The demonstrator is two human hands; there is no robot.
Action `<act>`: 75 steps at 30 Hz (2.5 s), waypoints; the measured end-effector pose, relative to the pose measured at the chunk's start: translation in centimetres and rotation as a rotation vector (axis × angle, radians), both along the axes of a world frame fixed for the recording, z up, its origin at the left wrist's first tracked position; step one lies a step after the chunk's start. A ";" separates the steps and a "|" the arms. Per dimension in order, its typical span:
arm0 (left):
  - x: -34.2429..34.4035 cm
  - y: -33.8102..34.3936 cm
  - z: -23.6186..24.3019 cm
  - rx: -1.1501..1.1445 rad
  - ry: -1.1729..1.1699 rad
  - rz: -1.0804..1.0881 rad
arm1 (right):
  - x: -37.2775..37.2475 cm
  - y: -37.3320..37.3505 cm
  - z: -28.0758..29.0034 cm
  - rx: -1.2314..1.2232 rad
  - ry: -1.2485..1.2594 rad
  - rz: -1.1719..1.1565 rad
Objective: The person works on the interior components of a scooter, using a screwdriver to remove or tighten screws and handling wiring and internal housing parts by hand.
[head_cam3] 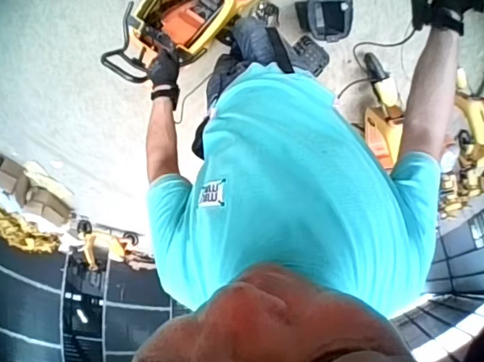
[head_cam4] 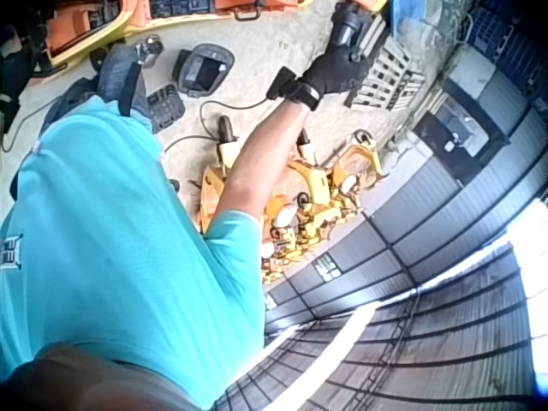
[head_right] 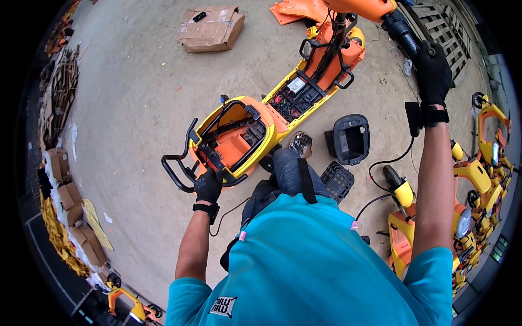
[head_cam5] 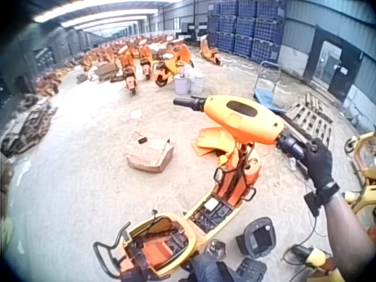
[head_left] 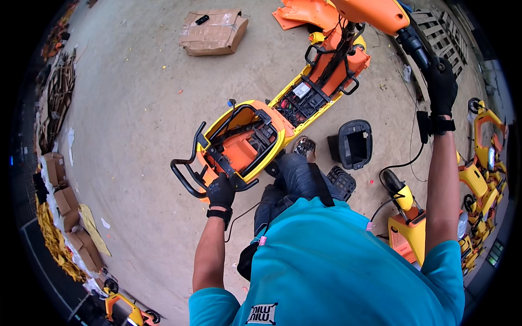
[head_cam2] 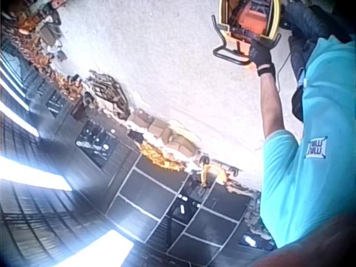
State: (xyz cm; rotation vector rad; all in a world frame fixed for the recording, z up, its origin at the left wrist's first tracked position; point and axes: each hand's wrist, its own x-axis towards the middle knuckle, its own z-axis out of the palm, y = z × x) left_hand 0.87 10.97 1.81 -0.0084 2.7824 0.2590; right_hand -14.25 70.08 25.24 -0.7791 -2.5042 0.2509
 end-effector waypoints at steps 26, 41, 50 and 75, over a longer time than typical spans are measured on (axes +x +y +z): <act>0.2 -3.2 3.9 1.280 -0.193 0.658 | -0.1 0.1 -0.1 0.016 0.008 -0.004; 2.7 -4.1 8.0 1.783 -0.219 0.936 | 5.6 -10.7 5.0 -0.144 0.452 0.571; 3.4 -1.1 10.5 1.640 -0.279 0.994 | 8.8 -32.9 -4.7 -0.419 -0.160 1.523; 11.6 -3.1 11.0 1.684 -0.108 1.777 | 7.0 -43.8 -18.6 -0.739 -0.736 1.648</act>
